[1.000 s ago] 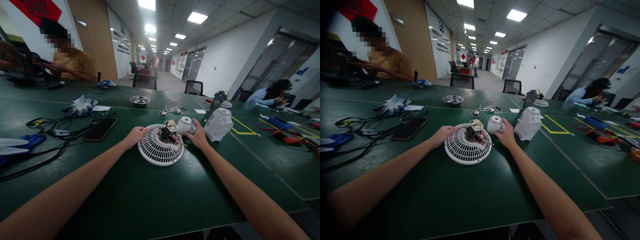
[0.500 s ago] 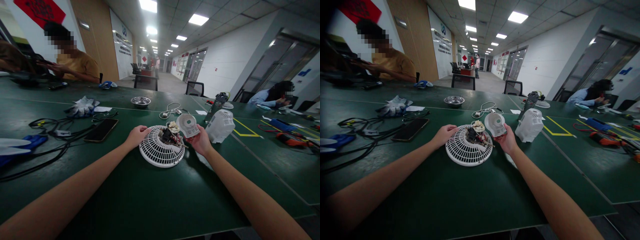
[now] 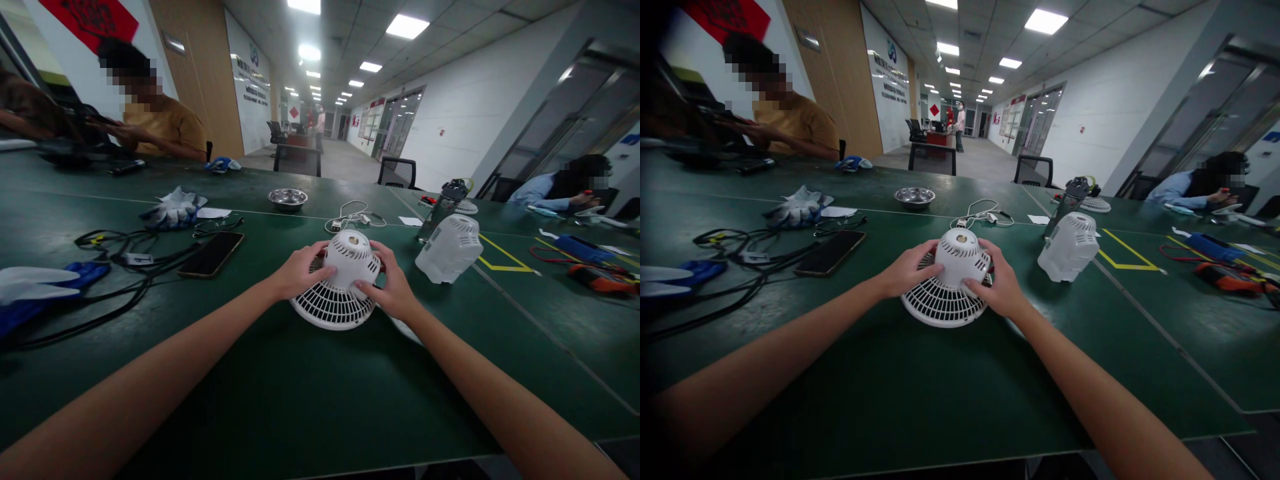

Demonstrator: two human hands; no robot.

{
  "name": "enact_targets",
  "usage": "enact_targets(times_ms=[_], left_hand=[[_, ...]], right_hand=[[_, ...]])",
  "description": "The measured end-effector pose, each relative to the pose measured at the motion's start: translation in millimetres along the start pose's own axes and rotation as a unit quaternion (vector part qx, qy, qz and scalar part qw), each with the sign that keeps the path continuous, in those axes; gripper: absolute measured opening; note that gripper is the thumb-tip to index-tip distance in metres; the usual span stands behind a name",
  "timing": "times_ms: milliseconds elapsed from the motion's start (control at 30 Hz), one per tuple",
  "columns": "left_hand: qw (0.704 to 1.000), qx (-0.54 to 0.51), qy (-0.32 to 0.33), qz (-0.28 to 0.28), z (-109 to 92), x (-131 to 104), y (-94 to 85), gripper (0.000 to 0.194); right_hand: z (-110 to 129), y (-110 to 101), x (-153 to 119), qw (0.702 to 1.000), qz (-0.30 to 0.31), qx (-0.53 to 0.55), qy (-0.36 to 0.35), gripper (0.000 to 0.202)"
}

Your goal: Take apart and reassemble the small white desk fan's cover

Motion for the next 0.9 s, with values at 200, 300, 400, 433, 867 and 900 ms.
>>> enact_targets(times_ms=[200,300,400,433,867,900], left_hand=[[0.99,0.141,0.013,0.011,0.3,5.5,-3.2,0.074],[0.984,0.169,0.03,0.053,-2.4,5.2,-4.1,0.067],[0.982,0.17,0.04,0.072,-5.5,4.3,-4.8,0.065],[0.982,0.171,0.039,0.074,-6.0,4.2,-5.0,0.066],[0.984,0.161,0.02,0.069,-3.1,3.8,-2.1,0.064],[0.986,0.152,0.017,0.069,-3.4,3.5,-2.1,0.065]], right_hand=[[-2.9,-4.0,0.5,0.997,0.055,0.049,0.008,0.076],[3.0,-6.1,0.2,0.995,0.081,0.048,-0.013,0.076],[7.4,-8.0,0.0,0.995,0.09,0.029,-0.024,0.075],[7.9,-8.2,0.0,0.995,0.09,0.025,-0.026,0.074],[7.3,2.7,-2.4,0.998,0.055,0.008,0.009,0.085],[7.3,3.0,-2.2,0.998,0.054,0.008,0.007,0.084]])
Point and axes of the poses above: each hand's wrist, its own x-axis towards the middle knuckle, its own y-axis out of the palm, z = x × y, the point moved 3 cm from there along x, towards the middle knuckle, and after that the axes turned 13 degrees about -y, right-handed, at the moved point
